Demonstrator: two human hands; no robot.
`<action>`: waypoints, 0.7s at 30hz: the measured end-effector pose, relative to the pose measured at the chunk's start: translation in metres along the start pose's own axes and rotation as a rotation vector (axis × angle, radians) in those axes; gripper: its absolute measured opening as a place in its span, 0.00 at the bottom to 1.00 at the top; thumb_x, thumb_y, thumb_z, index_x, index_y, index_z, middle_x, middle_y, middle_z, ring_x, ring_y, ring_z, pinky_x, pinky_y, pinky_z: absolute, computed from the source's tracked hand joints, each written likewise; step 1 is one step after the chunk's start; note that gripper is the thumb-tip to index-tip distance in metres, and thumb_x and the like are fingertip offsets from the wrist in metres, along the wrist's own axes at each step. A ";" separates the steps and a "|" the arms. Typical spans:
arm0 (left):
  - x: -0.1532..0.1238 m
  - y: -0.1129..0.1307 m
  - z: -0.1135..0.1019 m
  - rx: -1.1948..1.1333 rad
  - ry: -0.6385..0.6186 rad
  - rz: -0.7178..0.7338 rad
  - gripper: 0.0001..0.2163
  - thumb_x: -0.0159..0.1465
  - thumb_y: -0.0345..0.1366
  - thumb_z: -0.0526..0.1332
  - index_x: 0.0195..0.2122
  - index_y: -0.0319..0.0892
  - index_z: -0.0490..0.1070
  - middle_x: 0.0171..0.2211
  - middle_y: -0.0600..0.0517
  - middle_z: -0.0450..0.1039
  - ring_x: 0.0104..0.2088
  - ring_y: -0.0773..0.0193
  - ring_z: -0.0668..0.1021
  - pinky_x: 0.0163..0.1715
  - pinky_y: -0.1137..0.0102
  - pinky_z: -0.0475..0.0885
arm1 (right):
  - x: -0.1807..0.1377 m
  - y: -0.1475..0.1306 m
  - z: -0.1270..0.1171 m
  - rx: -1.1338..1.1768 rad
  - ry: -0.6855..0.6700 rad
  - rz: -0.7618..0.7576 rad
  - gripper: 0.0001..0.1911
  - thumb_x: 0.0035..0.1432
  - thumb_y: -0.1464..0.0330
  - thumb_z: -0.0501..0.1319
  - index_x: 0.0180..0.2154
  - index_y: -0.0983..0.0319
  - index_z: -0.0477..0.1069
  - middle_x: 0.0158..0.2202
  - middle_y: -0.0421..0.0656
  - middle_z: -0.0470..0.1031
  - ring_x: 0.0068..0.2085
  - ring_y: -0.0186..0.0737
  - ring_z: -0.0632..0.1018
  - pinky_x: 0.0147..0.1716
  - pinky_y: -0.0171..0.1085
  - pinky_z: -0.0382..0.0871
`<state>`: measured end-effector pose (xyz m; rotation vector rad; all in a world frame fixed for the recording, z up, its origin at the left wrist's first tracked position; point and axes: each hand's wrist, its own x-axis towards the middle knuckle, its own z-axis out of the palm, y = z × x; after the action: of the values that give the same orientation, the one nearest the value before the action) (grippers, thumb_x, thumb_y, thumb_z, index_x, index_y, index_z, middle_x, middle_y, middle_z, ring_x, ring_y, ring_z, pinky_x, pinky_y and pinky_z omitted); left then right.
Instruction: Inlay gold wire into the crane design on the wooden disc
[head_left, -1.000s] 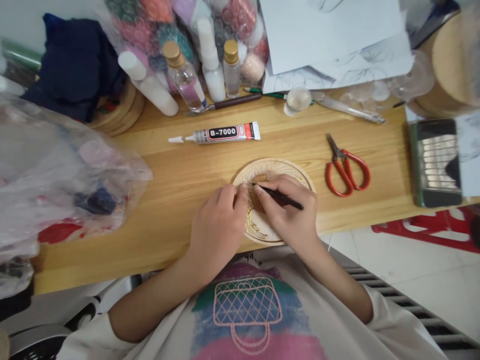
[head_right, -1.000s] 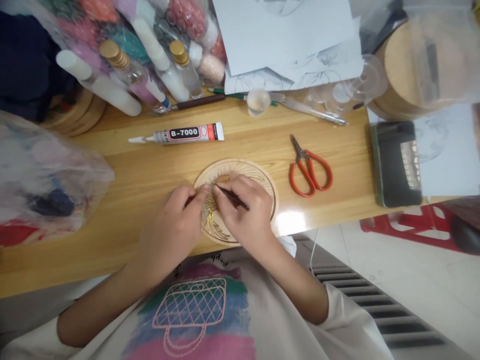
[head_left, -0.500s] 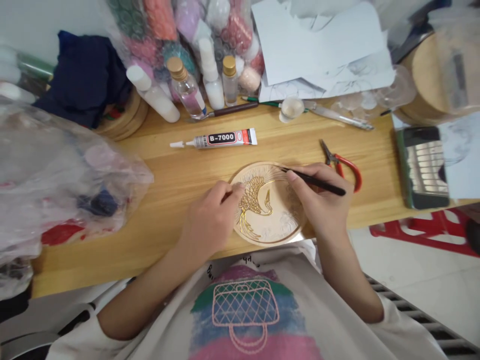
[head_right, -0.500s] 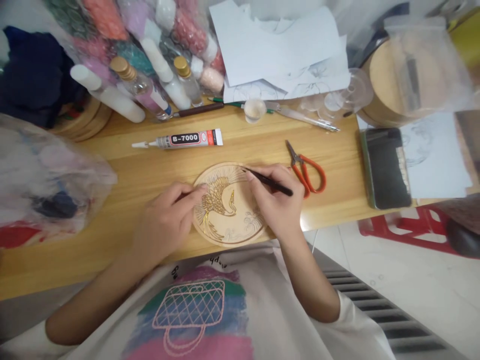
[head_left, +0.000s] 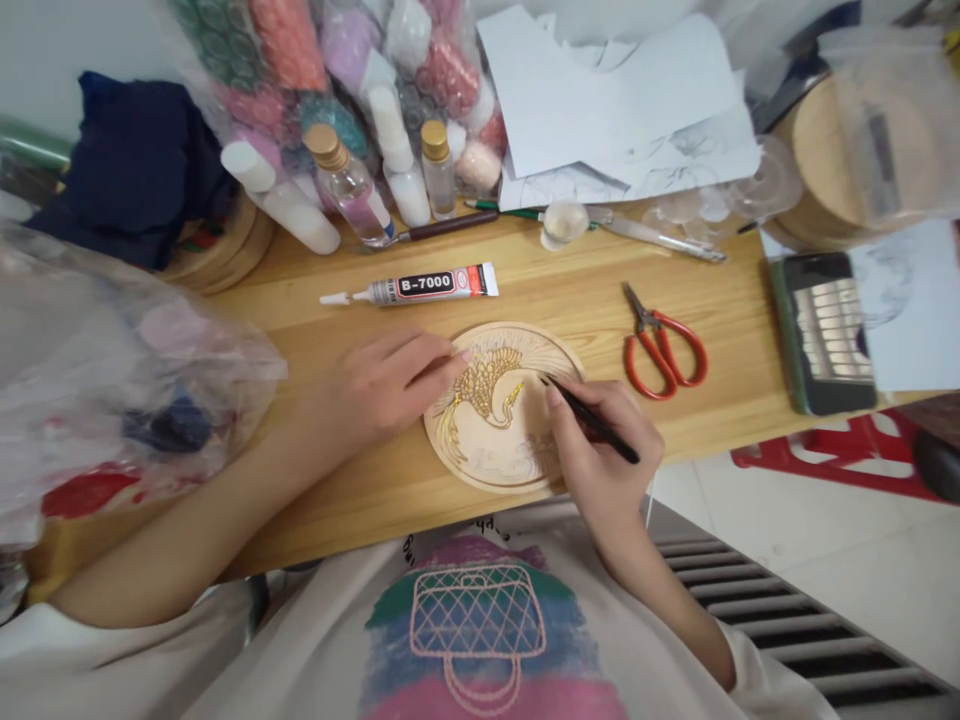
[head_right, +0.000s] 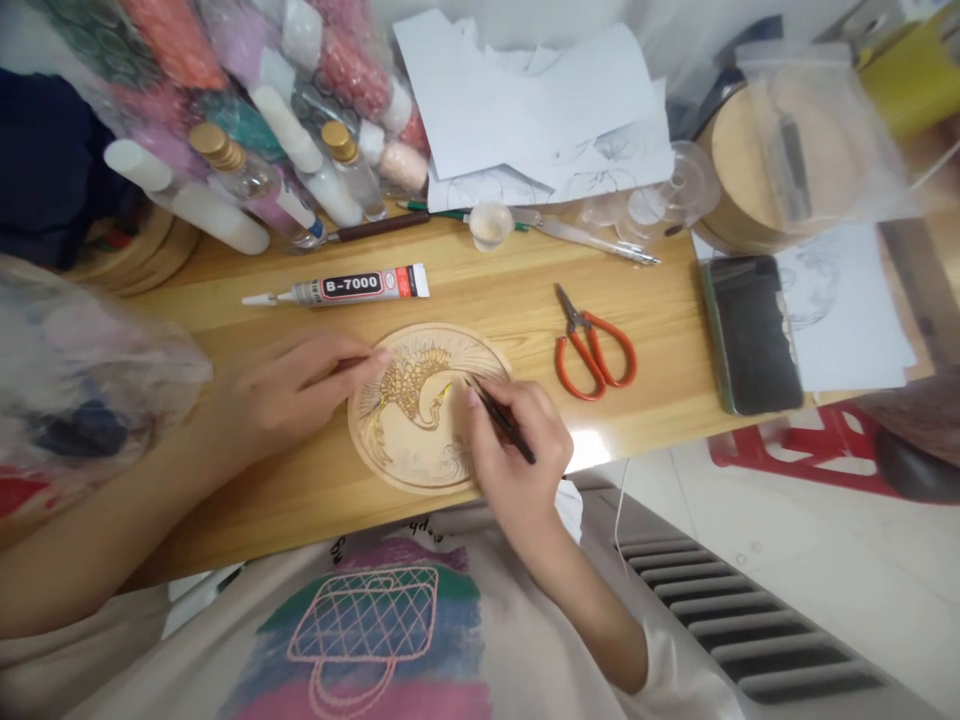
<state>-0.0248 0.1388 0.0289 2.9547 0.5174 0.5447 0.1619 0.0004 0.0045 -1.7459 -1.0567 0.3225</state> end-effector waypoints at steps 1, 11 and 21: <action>0.001 0.000 0.003 -0.070 0.010 -0.046 0.09 0.73 0.32 0.53 0.44 0.41 0.73 0.38 0.51 0.79 0.38 0.65 0.78 0.40 0.71 0.74 | -0.002 -0.001 0.000 0.002 -0.009 0.006 0.04 0.56 0.71 0.67 0.35 0.58 0.78 0.31 0.40 0.79 0.32 0.36 0.78 0.32 0.38 0.73; 0.016 -0.012 0.016 -0.361 0.052 -0.117 0.13 0.70 0.26 0.51 0.43 0.43 0.76 0.37 0.51 0.76 0.37 0.67 0.78 0.35 0.72 0.74 | 0.009 -0.002 -0.012 0.024 -0.066 0.050 0.04 0.55 0.71 0.68 0.35 0.57 0.79 0.29 0.38 0.78 0.30 0.35 0.77 0.29 0.36 0.72; 0.023 -0.015 0.015 -0.476 -0.049 -0.226 0.14 0.67 0.25 0.52 0.42 0.41 0.79 0.32 0.52 0.72 0.32 0.67 0.75 0.33 0.72 0.71 | 0.054 -0.012 -0.013 0.035 -0.120 -0.087 0.05 0.56 0.71 0.69 0.36 0.56 0.79 0.30 0.38 0.78 0.31 0.37 0.77 0.30 0.39 0.72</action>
<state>-0.0035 0.1604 0.0199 2.4172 0.6078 0.4882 0.1955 0.0347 0.0345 -1.6609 -1.2024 0.3921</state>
